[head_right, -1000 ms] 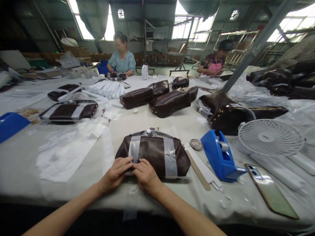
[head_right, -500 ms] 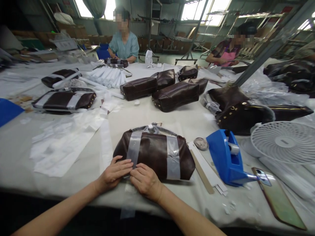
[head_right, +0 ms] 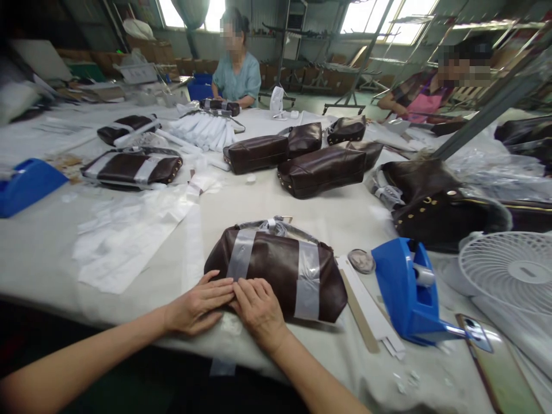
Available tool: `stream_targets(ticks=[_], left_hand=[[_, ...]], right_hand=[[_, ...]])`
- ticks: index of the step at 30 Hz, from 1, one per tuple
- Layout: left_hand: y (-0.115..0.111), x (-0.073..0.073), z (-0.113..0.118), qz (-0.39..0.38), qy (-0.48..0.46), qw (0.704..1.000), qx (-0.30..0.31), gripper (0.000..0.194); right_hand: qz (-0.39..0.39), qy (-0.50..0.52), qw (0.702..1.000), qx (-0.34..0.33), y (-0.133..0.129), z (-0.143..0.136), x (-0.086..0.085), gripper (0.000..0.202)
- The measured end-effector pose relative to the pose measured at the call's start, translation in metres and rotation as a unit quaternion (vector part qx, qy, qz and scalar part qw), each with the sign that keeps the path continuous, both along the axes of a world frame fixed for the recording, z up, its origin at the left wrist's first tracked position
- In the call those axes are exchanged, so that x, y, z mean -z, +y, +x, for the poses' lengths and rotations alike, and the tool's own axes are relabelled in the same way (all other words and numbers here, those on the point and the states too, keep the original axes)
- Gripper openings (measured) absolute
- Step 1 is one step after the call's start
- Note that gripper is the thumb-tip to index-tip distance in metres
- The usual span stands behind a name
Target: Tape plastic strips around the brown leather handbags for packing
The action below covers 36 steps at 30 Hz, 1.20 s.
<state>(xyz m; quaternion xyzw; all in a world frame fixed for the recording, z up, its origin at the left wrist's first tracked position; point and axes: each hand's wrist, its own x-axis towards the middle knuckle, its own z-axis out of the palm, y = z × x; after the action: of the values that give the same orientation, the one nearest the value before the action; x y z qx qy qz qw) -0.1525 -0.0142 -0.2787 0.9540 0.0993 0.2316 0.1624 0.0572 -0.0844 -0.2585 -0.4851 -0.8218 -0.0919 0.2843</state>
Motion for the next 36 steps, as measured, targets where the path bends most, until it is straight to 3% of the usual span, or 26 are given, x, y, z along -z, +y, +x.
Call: stream_targets(ticks=[4, 8, 11, 14, 19, 23, 30, 36], left_hand=[[-0.003, 0.005, 0.003, 0.012, -0.059, 0.997, -0.046, 0.04], [-0.005, 0.015, 0.008, 0.015, -0.091, 0.993, -0.069, 0.045], [-0.005, 0.016, 0.008, 0.005, -0.098, 0.993, -0.062, 0.043], [-0.005, 0.015, 0.007, 0.006, -0.101, 0.993, -0.061, 0.042], [-0.005, 0.017, 0.009, 0.018, -0.11, 0.991, -0.071, 0.038], [-0.006, 0.017, 0.011, 0.014, -0.118, 0.99, -0.075, 0.039], [-0.013, 0.016, 0.014, 0.012, -0.127, 0.986, -0.106, 0.033], [-0.03, 0.017, 0.012, 0.031, -0.135, 0.986, -0.091, 0.035]], right_hand=[[-0.021, 0.013, 0.999, -0.024, -0.008, 0.008, -0.008, 0.03], [-0.124, 0.004, 0.986, -0.111, -0.047, 0.017, -0.022, 0.038], [-0.175, -0.03, 0.973, -0.145, -0.074, 0.015, -0.018, 0.046], [-0.136, -0.006, 0.984, -0.117, -0.082, 0.002, 0.0, 0.036], [-0.057, 0.14, 0.984, -0.095, -0.074, -0.021, 0.019, 0.03], [-0.055, 0.22, 0.971, -0.077, -0.069, -0.031, 0.013, 0.034], [-0.02, 0.218, 0.973, -0.074, -0.065, -0.046, -0.004, 0.032], [0.016, 0.229, 0.97, -0.084, -0.081, -0.057, -0.02, 0.034]])
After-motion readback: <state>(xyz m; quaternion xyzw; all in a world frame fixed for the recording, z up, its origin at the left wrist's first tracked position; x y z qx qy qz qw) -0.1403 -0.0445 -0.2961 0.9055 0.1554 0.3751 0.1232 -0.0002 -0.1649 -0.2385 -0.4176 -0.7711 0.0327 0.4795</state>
